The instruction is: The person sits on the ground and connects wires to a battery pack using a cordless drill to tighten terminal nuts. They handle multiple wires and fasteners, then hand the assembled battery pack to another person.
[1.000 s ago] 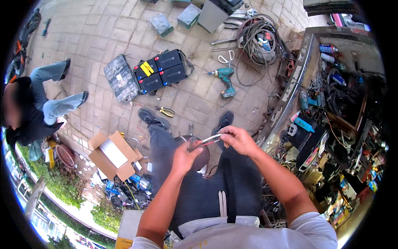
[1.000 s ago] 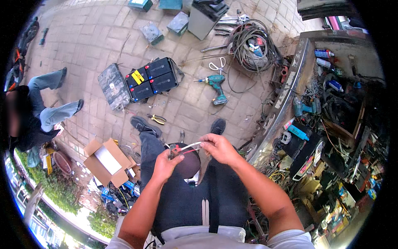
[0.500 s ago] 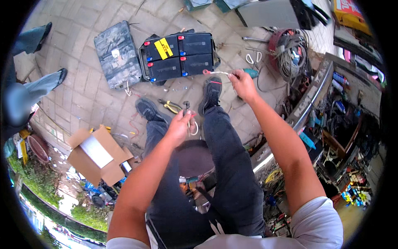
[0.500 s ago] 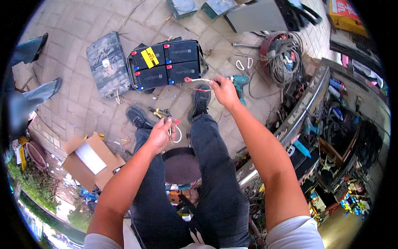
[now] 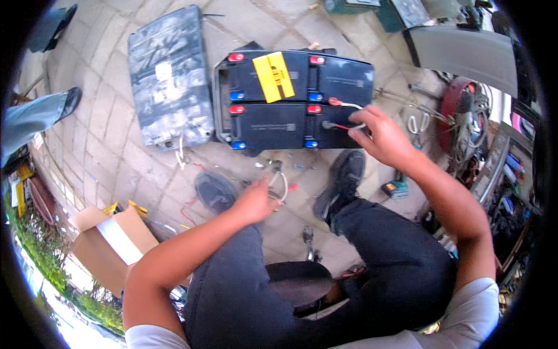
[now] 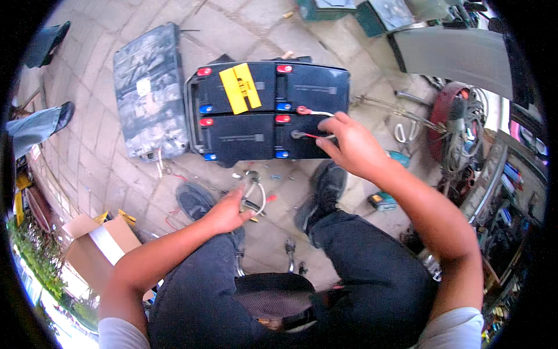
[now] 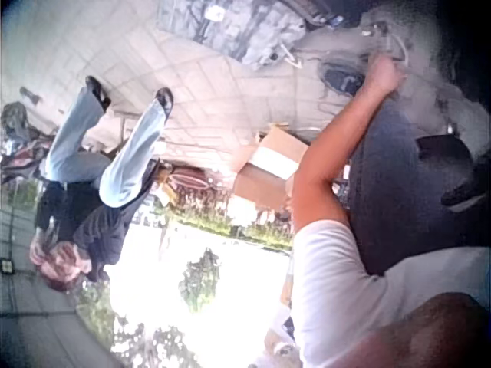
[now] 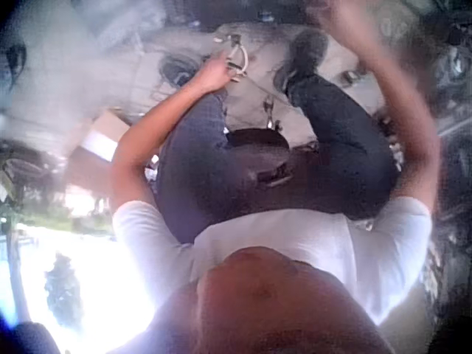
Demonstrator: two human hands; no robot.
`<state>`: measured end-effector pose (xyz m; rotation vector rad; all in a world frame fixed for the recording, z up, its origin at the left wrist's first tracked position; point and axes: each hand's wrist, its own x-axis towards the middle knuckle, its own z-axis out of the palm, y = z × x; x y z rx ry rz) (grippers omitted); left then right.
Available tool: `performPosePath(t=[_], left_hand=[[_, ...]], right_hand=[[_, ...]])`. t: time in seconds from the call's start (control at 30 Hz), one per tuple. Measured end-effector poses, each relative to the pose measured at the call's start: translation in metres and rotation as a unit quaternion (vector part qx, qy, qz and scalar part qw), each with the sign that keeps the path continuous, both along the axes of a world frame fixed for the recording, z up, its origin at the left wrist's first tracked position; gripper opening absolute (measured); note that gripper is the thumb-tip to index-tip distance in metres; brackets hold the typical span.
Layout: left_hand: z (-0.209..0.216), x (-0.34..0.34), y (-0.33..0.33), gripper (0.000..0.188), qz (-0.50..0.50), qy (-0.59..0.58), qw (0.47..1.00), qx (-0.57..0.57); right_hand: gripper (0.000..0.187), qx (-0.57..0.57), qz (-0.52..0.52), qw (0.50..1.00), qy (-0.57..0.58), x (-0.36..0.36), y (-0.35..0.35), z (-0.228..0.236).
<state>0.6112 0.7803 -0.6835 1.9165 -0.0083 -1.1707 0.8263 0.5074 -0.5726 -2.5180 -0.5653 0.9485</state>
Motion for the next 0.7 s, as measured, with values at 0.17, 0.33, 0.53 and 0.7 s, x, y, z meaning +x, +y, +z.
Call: performPosePath(t=[0.17, 0.33, 0.53, 0.7], left_hand=[[0.036, 0.033, 0.048, 0.051, -0.049, -0.003, 0.998, 0.051], [0.064, 0.029, 0.101, 0.031, 0.056, -0.113, 0.984, 0.127], [0.030, 0.001, 0.135, 0.031, 0.273, -0.153, 0.941, 0.131], [0.019, -0.003, 0.134, 0.030, 0.498, -0.133, 0.852, 0.092]], right_hand=[[0.028, 0.014, 0.214, 0.974, 0.080, -0.023, 0.027, 0.022], [0.030, -0.017, 0.225, 0.971, 0.078, -0.060, 0.012, 0.059], [0.028, -0.186, 0.245, 0.939, 0.151, -0.095, -0.032, 0.008], [0.020, -0.064, 0.012, 0.997, 0.049, -0.159, -0.003, -0.124]])
